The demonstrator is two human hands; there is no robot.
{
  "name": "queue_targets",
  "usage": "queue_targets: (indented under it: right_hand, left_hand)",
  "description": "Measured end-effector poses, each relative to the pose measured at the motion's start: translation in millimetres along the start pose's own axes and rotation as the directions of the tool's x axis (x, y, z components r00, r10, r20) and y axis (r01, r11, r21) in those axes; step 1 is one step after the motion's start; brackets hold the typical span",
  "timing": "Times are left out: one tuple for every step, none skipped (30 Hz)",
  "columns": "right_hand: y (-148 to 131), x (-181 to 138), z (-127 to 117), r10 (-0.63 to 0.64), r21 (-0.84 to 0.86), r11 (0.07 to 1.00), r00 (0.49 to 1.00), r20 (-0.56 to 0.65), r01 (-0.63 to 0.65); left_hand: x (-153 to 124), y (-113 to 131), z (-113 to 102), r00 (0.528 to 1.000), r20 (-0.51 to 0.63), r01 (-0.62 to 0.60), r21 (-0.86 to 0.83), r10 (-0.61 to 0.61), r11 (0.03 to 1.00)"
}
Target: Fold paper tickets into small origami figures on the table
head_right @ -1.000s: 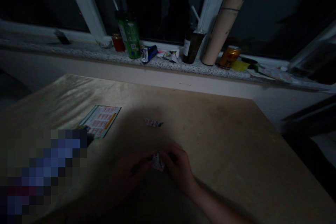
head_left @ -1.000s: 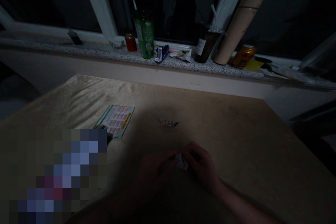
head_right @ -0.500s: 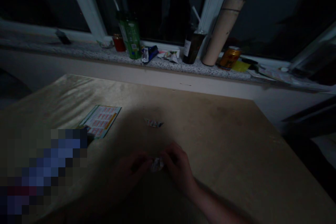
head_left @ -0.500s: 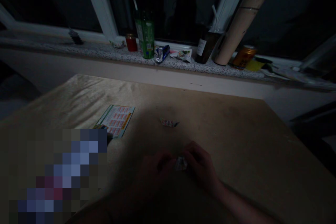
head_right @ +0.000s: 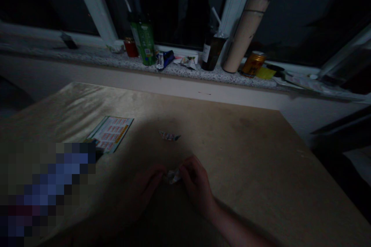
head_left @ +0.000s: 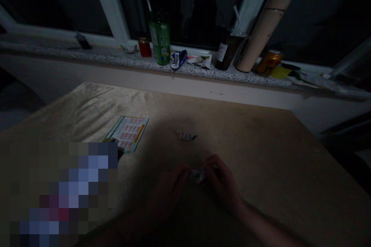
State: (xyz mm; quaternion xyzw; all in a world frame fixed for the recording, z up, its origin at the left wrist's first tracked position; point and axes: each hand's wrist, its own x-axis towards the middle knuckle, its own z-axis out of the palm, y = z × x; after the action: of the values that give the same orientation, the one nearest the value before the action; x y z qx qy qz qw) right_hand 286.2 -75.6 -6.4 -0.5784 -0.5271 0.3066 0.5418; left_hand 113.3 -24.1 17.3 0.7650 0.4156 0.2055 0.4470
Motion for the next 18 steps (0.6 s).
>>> queue_targets:
  right_hand:
    - [-0.5,-0.2,0.0,0.001,-0.002,1.000,1.000,0.001,-0.001]
    - [-1.1,-0.4,-0.1,0.010,0.002,1.000,1.000,0.008,-0.010]
    - [-1.7,-0.7,-0.2,0.020,0.010,1.000,1.000,0.017,-0.021]
    - [-2.1,-0.9,-0.4,0.024,0.013,1.000,0.999,0.026,-0.025]
    - [-2.5,-1.2,-0.6,0.016,0.009,1.000,0.999,0.037,-0.016]
    - [-2.9,-1.4,-0.9,-0.006,0.000,1.000,0.999,0.046,0.006]
    - [-3.1,-1.6,-1.2,-0.038,-0.012,0.999,0.998,0.051,0.039]
    - [-3.4,-1.9,-1.5,-0.073,-0.020,0.997,0.996,0.052,0.074]
    - [-3.6,-2.4,-1.7,-0.098,-0.014,0.995,0.994,0.053,0.099]
    - [-3.9,-3.0,-1.7,-0.105,0.012,0.994,0.993,0.060,0.105]
    - [-4.1,-3.6,-1.6,-0.095,0.052,0.994,0.993,0.068,0.091]
    - [-4.4,-4.4,-1.3,-0.076,0.094,0.993,0.994,0.078,0.068]
    - [-4.7,-5.1,-0.7,-0.059,0.132,0.990,0.995,0.085,0.047]
    - [-4.9,-5.6,0.0,-0.049,0.164,0.986,0.995,0.090,0.034]
    - [-5.1,-6.0,0.8,-0.045,0.189,0.982,0.995,0.090,0.028]
    - [-5.2,-6.3,1.6,-0.045,0.210,0.977,0.995,0.086,0.026]
    - [-5.3,-6.3,2.3,-0.042,0.227,0.974,0.996,0.082,0.022]
    - [-5.2,-6.3,2.9,-0.033,0.243,0.970,0.996,0.082,0.012]
  left_hand:
    - [-0.2,-0.9,0.4,1.000,0.009,-0.001,-0.004,0.001,1.000]
    - [-0.3,-1.7,0.7,1.000,0.016,0.000,-0.010,0.000,1.000]
    - [-0.3,-2.5,1.0,1.000,0.026,0.002,-0.016,-0.002,1.000]
    - [-0.2,-3.1,1.3,0.999,0.031,0.009,-0.020,-0.009,1.000]
    - [0.0,-3.4,1.4,0.999,0.032,0.019,-0.020,-0.018,1.000]
    - [0.4,-3.3,1.5,0.999,0.028,0.027,-0.019,-0.027,0.999]
    - [0.8,-2.9,1.4,0.999,0.021,0.034,-0.020,-0.034,0.999]
    - [1.3,-2.2,1.1,0.999,0.013,0.040,-0.023,-0.040,0.999]
    - [1.7,-1.2,0.6,0.999,-0.001,0.044,-0.030,-0.044,0.999]
    - [2.0,-0.3,-0.1,0.999,-0.019,0.046,-0.042,-0.047,0.998]
    - [2.2,0.5,-0.8,0.998,-0.034,0.047,-0.055,-0.049,0.997]
    - [2.3,1.0,-1.6,0.998,-0.043,0.046,-0.071,-0.049,0.996]
    - [2.2,1.0,-2.3,0.998,-0.041,0.046,-0.089,-0.049,0.995]
    - [2.1,0.5,-2.7,0.998,-0.031,0.047,-0.110,-0.051,0.993]
    - [1.9,-0.3,-2.8,0.998,-0.018,0.049,-0.132,-0.052,0.990]
    - [1.8,-1.4,-2.6,0.999,-0.002,0.049,-0.155,-0.050,0.987]
    - [1.6,-2.5,-2.2,0.999,0.005,0.048,-0.177,-0.048,0.983]
    - [1.5,-3.5,-1.6,0.999,0.000,0.046,-0.194,-0.046,0.980]
